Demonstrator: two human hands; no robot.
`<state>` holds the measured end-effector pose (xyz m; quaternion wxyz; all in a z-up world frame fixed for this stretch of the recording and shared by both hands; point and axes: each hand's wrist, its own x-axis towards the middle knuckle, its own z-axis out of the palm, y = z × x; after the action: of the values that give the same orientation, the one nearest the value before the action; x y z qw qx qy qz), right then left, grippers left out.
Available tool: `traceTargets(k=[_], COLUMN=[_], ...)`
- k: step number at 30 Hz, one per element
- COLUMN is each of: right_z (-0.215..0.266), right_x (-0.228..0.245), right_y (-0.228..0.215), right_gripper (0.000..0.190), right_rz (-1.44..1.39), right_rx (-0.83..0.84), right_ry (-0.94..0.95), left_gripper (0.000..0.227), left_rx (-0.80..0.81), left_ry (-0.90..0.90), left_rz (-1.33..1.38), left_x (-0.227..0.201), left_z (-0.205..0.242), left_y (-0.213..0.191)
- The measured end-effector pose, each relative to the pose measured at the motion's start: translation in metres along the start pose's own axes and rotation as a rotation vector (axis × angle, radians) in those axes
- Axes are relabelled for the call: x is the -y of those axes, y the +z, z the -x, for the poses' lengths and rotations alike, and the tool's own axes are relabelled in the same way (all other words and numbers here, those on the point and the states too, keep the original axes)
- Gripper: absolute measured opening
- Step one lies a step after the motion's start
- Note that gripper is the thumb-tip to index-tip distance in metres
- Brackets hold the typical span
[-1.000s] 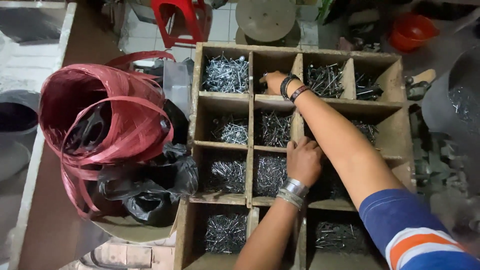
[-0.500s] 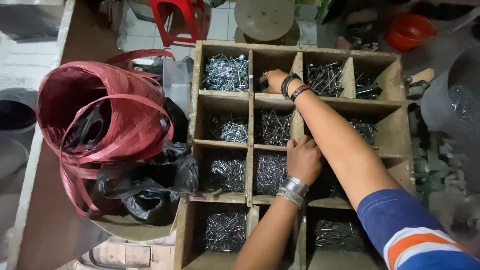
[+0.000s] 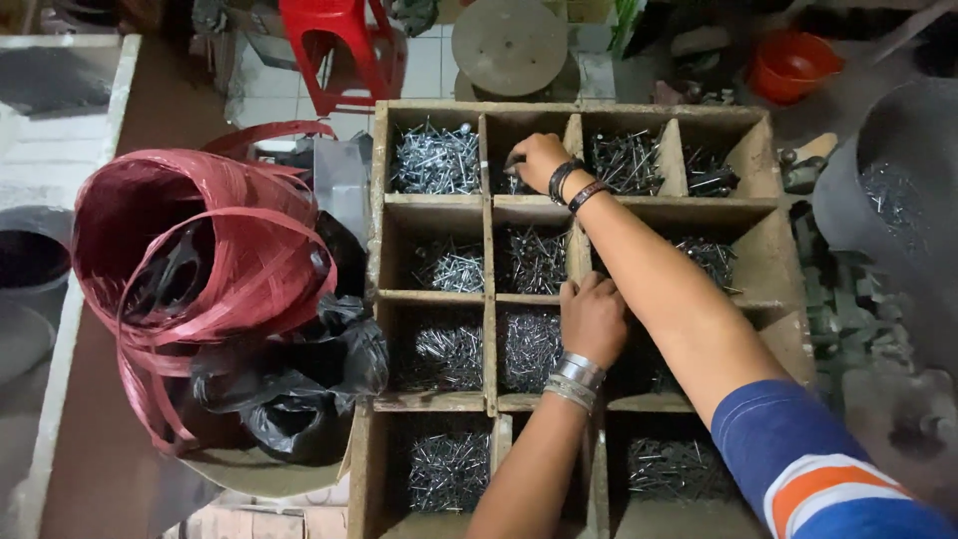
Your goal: The person sorts metal nails from a compartmentalized wooden box into a metal bowl using their hands. They repeatedly scoop nails from various compartments and transfer them into the bowl. Towards the end, they handle a black plastic bag.
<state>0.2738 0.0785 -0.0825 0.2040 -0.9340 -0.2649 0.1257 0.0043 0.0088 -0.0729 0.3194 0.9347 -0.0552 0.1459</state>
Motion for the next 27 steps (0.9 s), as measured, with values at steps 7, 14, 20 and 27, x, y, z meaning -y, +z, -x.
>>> traceTargets(k=[7,14,20,27], right_z=[0.006,0.031,0.044,0.084], right_x=[0.012,0.035,0.020,-0.026], right_y=[-0.019,-0.062,-0.079,-0.158], right_gripper=[0.023,0.023,0.033,0.031], right_rz=[-0.021,-0.559,-1.167,-1.460], right_rx=[0.000,0.029,-0.054,-0.213], right_ry=[0.006,0.244,0.293,0.176], left_gripper=[0.012,0.014,0.017,0.014], left_rx=[0.003,0.066,0.231,0.078], left_ry=[-0.003,-0.017,-0.152,0.062], left_rz=[-0.014,-0.059,0.465,-0.178], left_x=[0.001,-0.004,-0.034,-0.002], left_z=[-0.003,-0.004,-0.021,-0.006], left_y=[-0.002,-0.012,-0.097,-0.015])
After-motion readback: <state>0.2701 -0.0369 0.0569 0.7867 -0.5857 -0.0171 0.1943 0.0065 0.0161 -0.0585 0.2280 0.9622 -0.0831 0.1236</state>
